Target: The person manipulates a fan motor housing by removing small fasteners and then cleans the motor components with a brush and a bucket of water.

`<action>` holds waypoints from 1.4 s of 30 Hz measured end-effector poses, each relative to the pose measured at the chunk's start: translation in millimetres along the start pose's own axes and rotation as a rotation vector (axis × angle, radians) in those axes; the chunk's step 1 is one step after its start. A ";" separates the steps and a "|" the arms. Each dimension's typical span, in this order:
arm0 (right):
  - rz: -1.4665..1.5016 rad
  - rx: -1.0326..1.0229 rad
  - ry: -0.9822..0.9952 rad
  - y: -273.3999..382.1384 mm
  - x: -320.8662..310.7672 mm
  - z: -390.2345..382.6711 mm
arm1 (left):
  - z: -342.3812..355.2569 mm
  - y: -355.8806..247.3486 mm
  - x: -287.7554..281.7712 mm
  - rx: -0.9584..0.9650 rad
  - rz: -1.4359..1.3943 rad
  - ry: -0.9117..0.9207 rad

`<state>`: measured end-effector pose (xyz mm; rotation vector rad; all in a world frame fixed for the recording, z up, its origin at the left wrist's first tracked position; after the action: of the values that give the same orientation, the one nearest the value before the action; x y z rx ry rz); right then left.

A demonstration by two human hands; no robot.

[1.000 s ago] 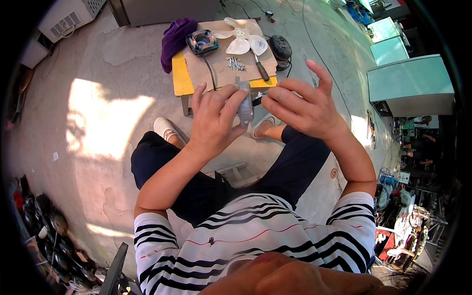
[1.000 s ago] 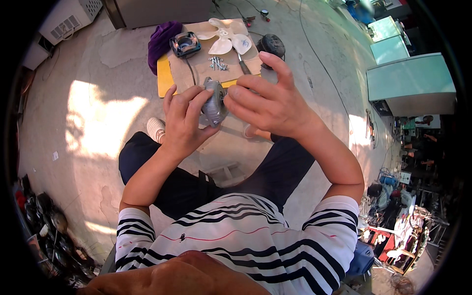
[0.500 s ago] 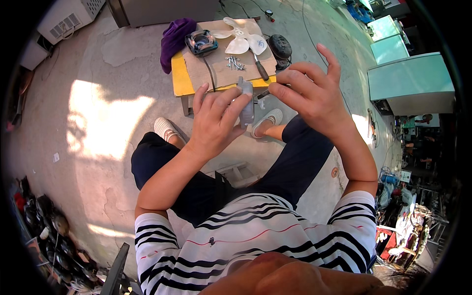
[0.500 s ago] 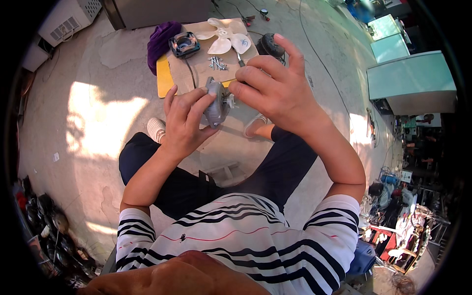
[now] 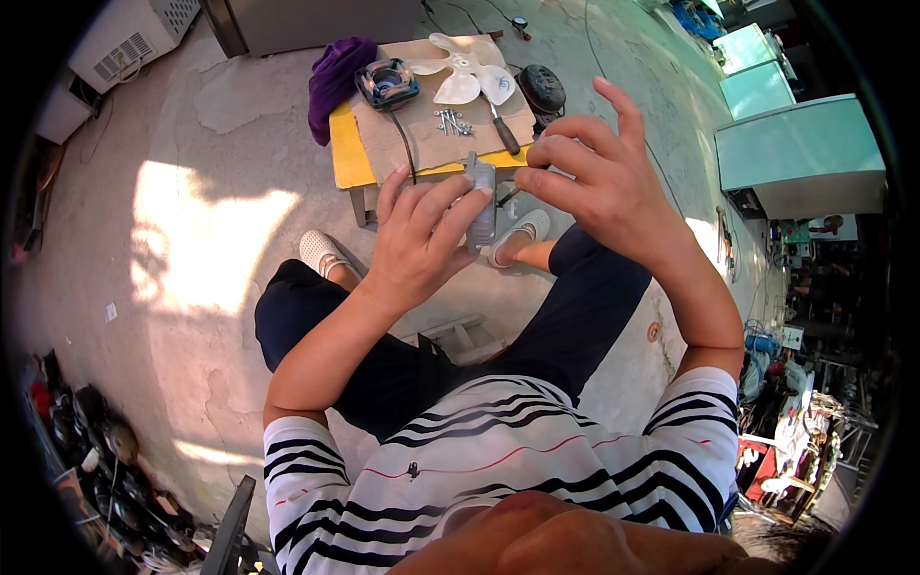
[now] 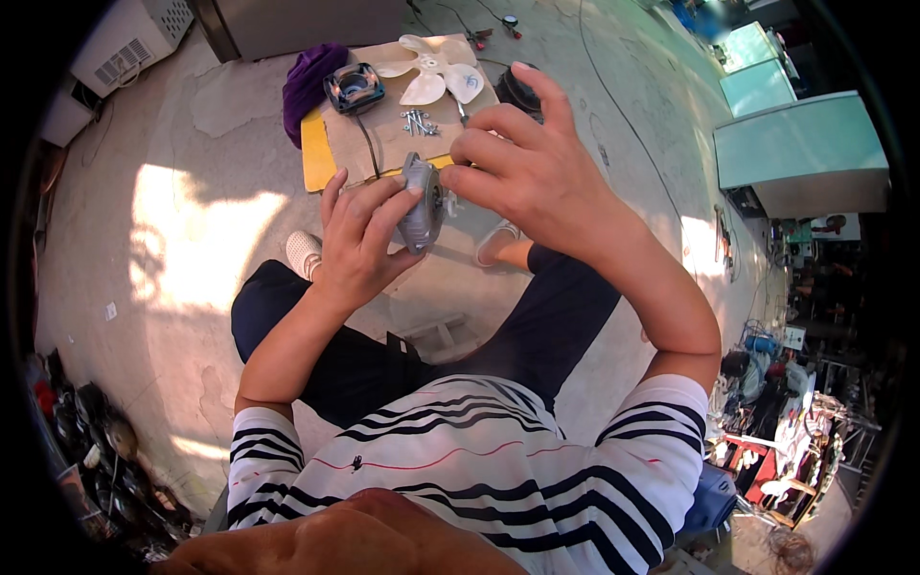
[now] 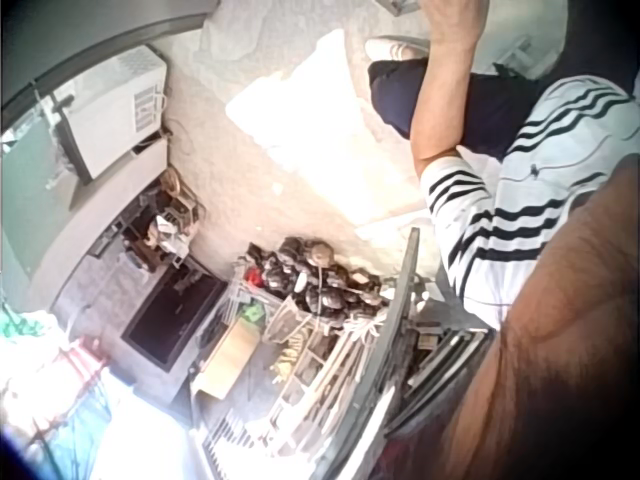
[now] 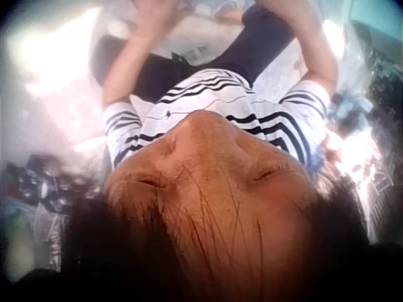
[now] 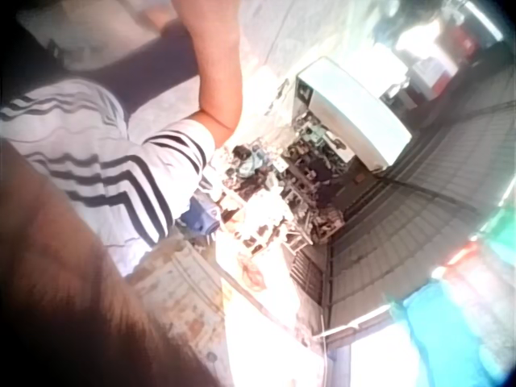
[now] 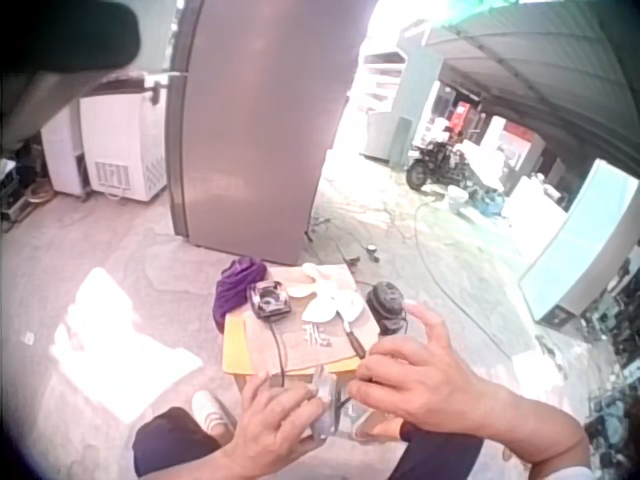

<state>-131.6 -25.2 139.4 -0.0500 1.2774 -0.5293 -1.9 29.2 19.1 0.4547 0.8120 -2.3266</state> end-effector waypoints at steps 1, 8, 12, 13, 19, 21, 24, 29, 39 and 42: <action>0.000 -0.002 0.005 -0.2 0.4 0.3 | 1.3 -1.1 -0.8 0.003 -0.002 -0.010; 0.031 -0.030 0.045 -4.5 5.2 3.4 | 1.3 -3.3 -3.9 0.029 -0.013 -0.032; 0.006 -0.005 0.044 -15.3 8.1 -1.3 | 1.3 -4.5 -5.1 0.035 -0.037 -0.056; -0.005 0.007 0.056 -17.9 7.4 -2.3 | 1.4 -3.8 -6.2 0.035 -0.050 -0.059; 0.031 0.192 0.074 -38.9 8.4 -15.8 | 2.9 28.0 -6.5 -0.374 -0.403 -0.082; 0.107 0.293 0.076 -44.8 9.5 -21.1 | -2.5 44.3 2.8 -0.625 -0.599 -0.026; 0.277 0.456 0.052 -46.7 12.4 -29.7 | -11.5 55.6 13.5 -0.858 -0.929 -0.043; 0.525 0.600 -0.061 -39.2 24.4 -43.3 | -10.5 52.1 15.3 -0.994 -1.146 -0.008; 0.674 0.837 -0.214 -21.1 39.5 -59.7 | -16.2 52.5 26.2 -1.095 -1.354 0.053; 0.601 0.783 -0.225 -18.6 37.8 -57.0 | -18.0 51.2 29.6 -1.109 -1.400 0.079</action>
<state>-183.3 -42.4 94.2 0.8784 0.7402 -0.4486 11.7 -3.7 -31.4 -0.7691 2.8160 -2.2538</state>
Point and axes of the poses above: each hand's wrist, its own z-axis towards the middle knuckle, its own x-axis out of the palm, y = z × x, the point moved 6 cm from there along z, towards the middle knuckle, and after that the axes turned 3 degrees about -z, right-handed, at the moved point
